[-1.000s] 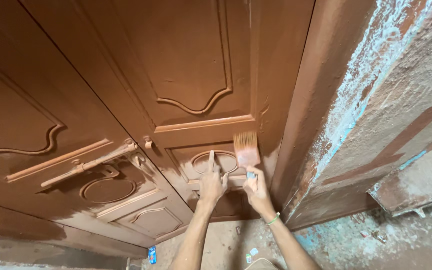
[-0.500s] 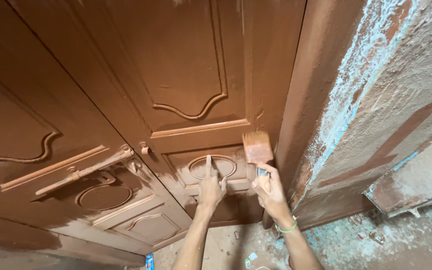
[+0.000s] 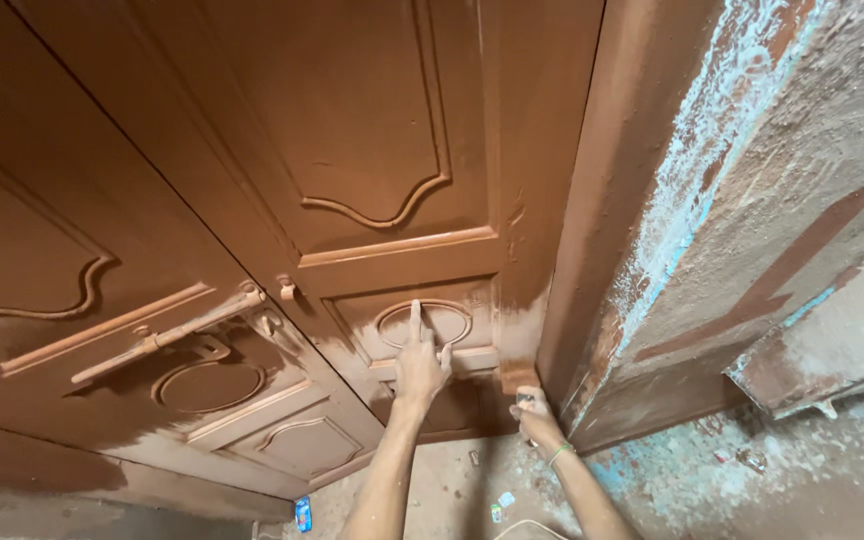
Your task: The person paints a brown wooden double door and its frame using a paintbrush, applying paint to the door panels, edges, latch area, and the adjacent wall strip, steadying the door with the other hand while working across different sections.
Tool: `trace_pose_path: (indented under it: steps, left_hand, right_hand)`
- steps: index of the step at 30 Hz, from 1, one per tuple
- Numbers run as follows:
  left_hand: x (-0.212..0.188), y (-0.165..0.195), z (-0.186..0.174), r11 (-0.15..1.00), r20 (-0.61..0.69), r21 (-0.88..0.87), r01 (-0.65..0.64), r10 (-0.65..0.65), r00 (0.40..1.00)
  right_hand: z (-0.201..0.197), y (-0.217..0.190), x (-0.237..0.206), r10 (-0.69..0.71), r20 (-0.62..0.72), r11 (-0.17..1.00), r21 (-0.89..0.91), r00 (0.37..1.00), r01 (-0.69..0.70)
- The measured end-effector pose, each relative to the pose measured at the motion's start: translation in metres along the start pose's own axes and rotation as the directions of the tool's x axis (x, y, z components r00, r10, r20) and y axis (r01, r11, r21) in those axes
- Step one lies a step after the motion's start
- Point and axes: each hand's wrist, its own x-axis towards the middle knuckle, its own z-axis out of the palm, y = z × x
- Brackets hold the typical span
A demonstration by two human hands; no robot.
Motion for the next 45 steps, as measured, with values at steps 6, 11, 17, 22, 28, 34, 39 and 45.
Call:
trace_pose_path:
  steps: [6,11,17,22,28,34,39,45]
  left_hand:
    - [-0.001,-0.004,0.005,0.997,-0.038,0.052,-0.050,0.052,0.998]
    - [0.000,-0.004,0.007,0.998,-0.022,0.051,-0.024,0.025,0.999]
    - [0.000,-0.003,0.008,0.998,-0.044,0.051,-0.041,0.043,0.998]
    - [-0.002,-0.002,0.008,1.000,-0.012,0.020,0.007,-0.007,1.000]
    - [-0.001,-0.004,0.013,1.000,-0.011,0.010,0.015,-0.014,1.000]
    - [-0.002,-0.006,0.019,1.000,-0.044,0.009,-0.006,0.006,0.999]
    - [-0.002,-0.007,0.019,0.999,-0.056,0.033,-0.019,0.021,0.998]
    - [-0.001,-0.004,0.017,0.999,-0.021,0.047,0.005,-0.004,1.000]
  right_hand:
    - [-0.007,-0.060,-0.011,-0.403,0.083,0.907,0.166,0.911,0.386]
    - [-0.007,-0.093,-0.035,-0.867,0.031,0.496,-0.034,0.497,0.868]
    - [0.008,-0.040,0.003,-0.710,-0.011,0.701,0.071,0.704,0.709]
    - [0.004,0.007,0.001,0.124,-0.048,0.992,0.027,0.991,-0.123]
    - [-0.008,-0.024,0.004,-0.566,-0.122,0.816,-0.223,0.815,0.534]
    - [-0.005,-0.078,-0.054,-0.904,-0.088,0.413,-0.433,0.419,0.801]
    - [-0.002,-0.078,-0.034,-0.839,-0.169,0.542,-0.351,0.518,0.763]
    - [0.003,-0.005,0.004,-0.503,-0.247,0.853,-0.294,0.828,0.430]
